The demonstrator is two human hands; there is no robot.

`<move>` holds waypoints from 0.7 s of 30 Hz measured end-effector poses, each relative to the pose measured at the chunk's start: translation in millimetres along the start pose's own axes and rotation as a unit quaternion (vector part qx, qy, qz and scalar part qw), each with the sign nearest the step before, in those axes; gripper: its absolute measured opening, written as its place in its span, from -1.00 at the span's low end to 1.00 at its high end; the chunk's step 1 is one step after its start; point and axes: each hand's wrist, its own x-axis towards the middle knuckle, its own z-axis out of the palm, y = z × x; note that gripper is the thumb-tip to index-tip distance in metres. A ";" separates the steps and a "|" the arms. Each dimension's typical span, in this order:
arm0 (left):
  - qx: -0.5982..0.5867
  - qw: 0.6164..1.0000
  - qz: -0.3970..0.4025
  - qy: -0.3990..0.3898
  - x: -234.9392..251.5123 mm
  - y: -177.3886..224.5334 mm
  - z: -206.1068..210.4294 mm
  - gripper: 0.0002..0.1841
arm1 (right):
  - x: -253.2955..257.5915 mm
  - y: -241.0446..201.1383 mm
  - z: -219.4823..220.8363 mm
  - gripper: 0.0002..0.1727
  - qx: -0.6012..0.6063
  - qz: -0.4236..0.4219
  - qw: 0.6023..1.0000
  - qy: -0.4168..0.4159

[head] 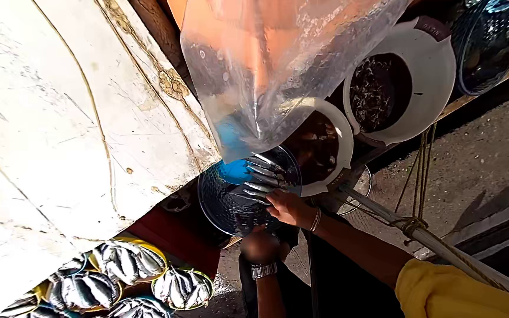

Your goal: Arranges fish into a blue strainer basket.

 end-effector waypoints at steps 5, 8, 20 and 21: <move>0.012 1.000 -0.001 0.008 0.9 5.5 -5.9 -0.59 | -19.9 15.1 -9.8 -0.70 0.030 0.004 0.982 0.184; 0.017 1.000 0.002 0.009 2.0 5.7 -10.9 -0.59 | -21.9 76.7 -34.2 -0.74 0.008 0.158 0.943 0.293; 0.014 1.000 0.007 0.018 4.5 2.5 -10.5 -0.61 | 8.8 144.1 -63.4 -0.69 0.315 0.248 0.907 0.129; 0.014 1.000 0.009 0.019 4.7 2.8 -10.1 -0.60 | -3.8 135.3 -66.0 -0.71 0.387 0.233 0.882 0.131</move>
